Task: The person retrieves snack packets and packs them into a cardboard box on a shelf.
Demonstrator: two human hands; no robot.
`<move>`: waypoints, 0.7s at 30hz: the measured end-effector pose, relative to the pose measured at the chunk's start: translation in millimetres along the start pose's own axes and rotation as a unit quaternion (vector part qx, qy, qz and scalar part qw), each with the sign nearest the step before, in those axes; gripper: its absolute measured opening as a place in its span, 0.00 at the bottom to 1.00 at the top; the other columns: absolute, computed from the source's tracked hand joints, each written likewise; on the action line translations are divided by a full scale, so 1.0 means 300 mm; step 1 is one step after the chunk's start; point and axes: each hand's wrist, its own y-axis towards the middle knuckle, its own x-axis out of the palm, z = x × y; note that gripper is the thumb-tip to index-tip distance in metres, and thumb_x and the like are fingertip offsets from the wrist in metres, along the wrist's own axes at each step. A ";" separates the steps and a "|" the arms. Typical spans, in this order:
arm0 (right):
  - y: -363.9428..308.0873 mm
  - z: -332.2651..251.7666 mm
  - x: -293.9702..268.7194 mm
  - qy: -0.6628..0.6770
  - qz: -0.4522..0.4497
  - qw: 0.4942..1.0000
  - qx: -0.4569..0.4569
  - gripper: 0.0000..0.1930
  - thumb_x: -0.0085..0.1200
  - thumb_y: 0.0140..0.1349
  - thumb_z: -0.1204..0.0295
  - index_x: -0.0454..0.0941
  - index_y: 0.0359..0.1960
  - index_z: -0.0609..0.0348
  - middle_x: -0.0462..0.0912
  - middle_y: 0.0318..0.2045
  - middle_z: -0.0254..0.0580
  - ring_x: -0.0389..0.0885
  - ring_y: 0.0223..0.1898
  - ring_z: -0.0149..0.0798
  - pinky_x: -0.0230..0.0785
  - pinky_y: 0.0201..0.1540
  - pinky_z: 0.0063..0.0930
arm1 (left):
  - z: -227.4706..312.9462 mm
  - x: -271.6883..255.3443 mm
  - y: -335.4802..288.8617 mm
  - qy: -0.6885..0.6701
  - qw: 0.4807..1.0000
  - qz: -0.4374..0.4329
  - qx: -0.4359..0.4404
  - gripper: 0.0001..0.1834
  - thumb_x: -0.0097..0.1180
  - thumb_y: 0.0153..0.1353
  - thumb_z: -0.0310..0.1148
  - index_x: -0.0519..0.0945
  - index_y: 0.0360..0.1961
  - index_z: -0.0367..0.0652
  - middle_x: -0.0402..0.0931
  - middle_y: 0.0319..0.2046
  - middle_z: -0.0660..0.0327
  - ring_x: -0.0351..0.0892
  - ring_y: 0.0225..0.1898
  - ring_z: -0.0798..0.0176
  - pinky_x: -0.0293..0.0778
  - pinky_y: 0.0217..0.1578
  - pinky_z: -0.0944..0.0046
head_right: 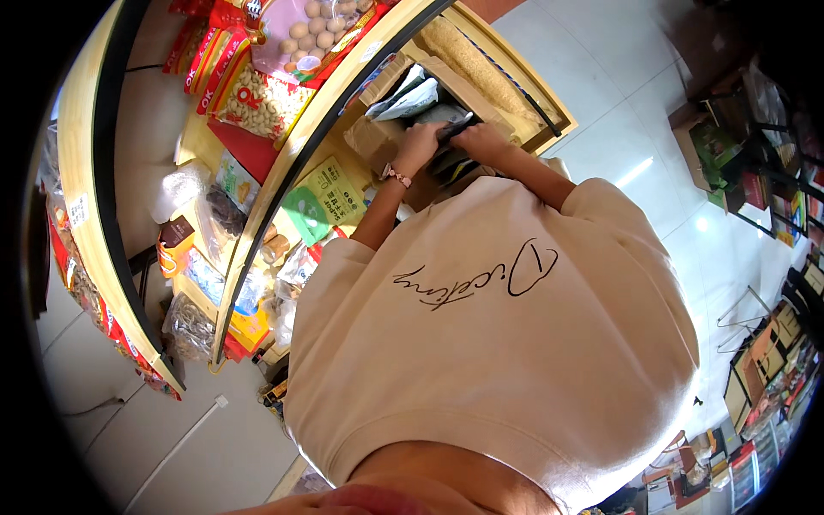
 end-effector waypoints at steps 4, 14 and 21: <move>0.010 -0.020 -0.083 0.037 0.028 0.999 0.014 0.18 0.46 0.51 0.76 0.79 0.40 0.37 0.82 0.30 0.39 0.82 0.32 0.42 0.73 0.33 0.34 | 0.000 -0.080 0.006 0.033 0.996 0.077 -0.033 0.13 0.45 0.59 0.32 0.80 0.41 0.56 0.77 0.30 0.47 0.77 0.32 0.44 0.73 0.32 0.48; 0.094 0.042 0.078 -0.032 0.065 0.996 -0.047 0.15 0.45 0.54 0.74 0.78 0.42 0.40 0.81 0.27 0.38 0.82 0.32 0.41 0.73 0.33 0.33 | -0.135 -0.054 0.037 0.025 0.994 0.102 -0.020 0.14 0.48 0.54 0.26 0.81 0.39 0.52 0.78 0.28 0.50 0.79 0.33 0.47 0.75 0.35 0.52; 0.117 0.041 0.052 -0.054 0.051 0.997 -0.002 0.14 0.45 0.54 0.75 0.77 0.40 0.46 0.82 0.29 0.39 0.81 0.34 0.42 0.72 0.34 0.34 | -0.173 -0.042 0.028 0.062 0.984 0.153 -0.062 0.10 0.50 0.58 0.36 0.82 0.36 0.52 0.79 0.28 0.51 0.79 0.31 0.47 0.74 0.32 0.52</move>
